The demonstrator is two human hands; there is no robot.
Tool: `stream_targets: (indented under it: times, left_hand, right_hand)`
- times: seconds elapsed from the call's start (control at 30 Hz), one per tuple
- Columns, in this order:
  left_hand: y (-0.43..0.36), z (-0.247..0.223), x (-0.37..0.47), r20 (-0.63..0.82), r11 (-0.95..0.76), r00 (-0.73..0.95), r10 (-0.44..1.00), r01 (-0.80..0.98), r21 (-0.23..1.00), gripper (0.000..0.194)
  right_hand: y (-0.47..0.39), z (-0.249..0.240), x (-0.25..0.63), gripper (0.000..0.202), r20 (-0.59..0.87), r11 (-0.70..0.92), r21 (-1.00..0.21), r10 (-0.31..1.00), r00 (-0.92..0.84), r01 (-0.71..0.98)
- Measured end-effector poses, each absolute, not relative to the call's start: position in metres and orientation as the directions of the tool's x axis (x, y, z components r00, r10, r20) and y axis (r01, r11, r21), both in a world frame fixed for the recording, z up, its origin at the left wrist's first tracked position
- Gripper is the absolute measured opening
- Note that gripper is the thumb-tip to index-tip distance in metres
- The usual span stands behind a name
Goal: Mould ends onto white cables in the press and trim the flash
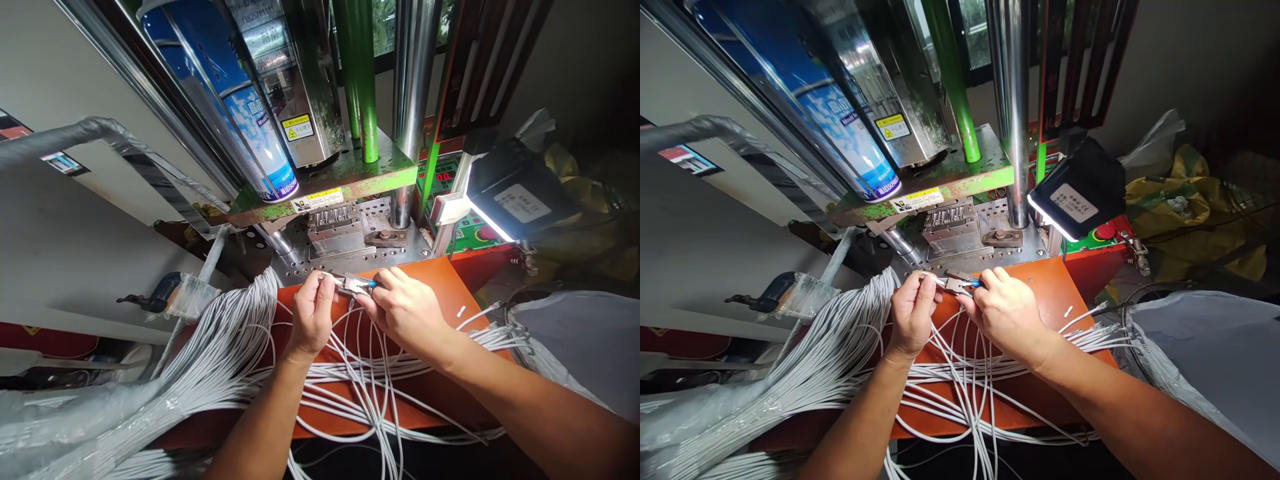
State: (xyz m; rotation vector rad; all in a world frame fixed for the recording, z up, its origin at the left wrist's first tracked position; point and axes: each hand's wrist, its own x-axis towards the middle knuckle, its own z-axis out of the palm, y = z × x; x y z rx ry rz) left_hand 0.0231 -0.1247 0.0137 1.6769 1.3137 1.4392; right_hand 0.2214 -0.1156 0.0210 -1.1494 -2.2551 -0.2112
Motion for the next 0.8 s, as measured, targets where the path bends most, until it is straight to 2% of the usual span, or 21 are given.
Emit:
stream_targets:
  times: [0.13, 0.2, 0.33, 0.43, 0.5, 0.57, 0.6, 0.67, 0.73, 0.8]
  left_hand:
    - [-0.125, 0.014, 0.023, 0.427, -0.387, -0.048, 0.903, 0.339, 0.857, 0.034]
    - [-0.125, 0.014, 0.023, 0.424, -0.386, -0.05, 0.904, 0.328, 0.862, 0.034]
    - [-0.123, 0.016, 0.018, 0.404, -0.383, -0.029, 0.914, 0.264, 0.885, 0.033]
    - [-0.12, 0.02, 0.014, 0.356, -0.358, 0.041, 0.934, 0.163, 0.919, 0.031]
    - [-0.118, 0.022, 0.012, 0.318, -0.323, 0.071, 0.945, 0.074, 0.944, 0.03]
    - [-0.117, 0.024, 0.012, 0.286, -0.287, 0.081, 0.955, 0.0, 0.958, 0.031]
    - [-0.117, 0.024, 0.013, 0.265, -0.264, 0.08, 0.961, -0.026, 0.964, 0.031]
    - [-0.118, 0.023, 0.017, 0.202, -0.198, 0.058, 0.978, -0.076, 0.977, 0.034]
    - [-0.12, 0.022, 0.025, 0.113, -0.11, 0.008, 0.994, -0.15, 0.983, 0.037]
    - [-0.122, 0.021, 0.035, 0.018, -0.028, -0.044, 0.999, -0.24, 0.97, 0.041]
  right_hand:
    - [-0.118, 0.016, 0.22, 0.054, 0.561, 0.608, -0.169, 0.707, -0.431, 0.776]
    - [-0.119, 0.016, 0.22, 0.056, 0.524, 0.613, -0.255, 0.738, -0.425, 0.748]
    - [-0.115, 0.021, 0.224, 0.059, 0.299, 0.527, -0.665, 0.837, -0.458, 0.529]
    - [-0.111, 0.026, 0.227, 0.066, 0.071, 0.288, -0.909, 0.819, -0.569, 0.301]
    - [-0.109, 0.028, 0.228, 0.07, -0.044, 0.084, -0.983, 0.757, -0.651, 0.164]
    - [-0.108, 0.028, 0.228, 0.072, -0.067, 0.004, -0.995, 0.721, -0.689, 0.101]
    - [-0.108, 0.027, 0.228, 0.071, -0.045, 0.044, -0.993, 0.732, -0.68, 0.112]
    - [-0.107, 0.025, 0.227, 0.065, 0.063, 0.235, -0.95, 0.792, -0.607, 0.208]
    - [-0.108, 0.021, 0.226, 0.059, 0.218, 0.447, -0.803, 0.836, -0.503, 0.395]
    - [-0.109, 0.017, 0.225, 0.057, 0.347, 0.554, -0.597, 0.831, -0.435, 0.581]
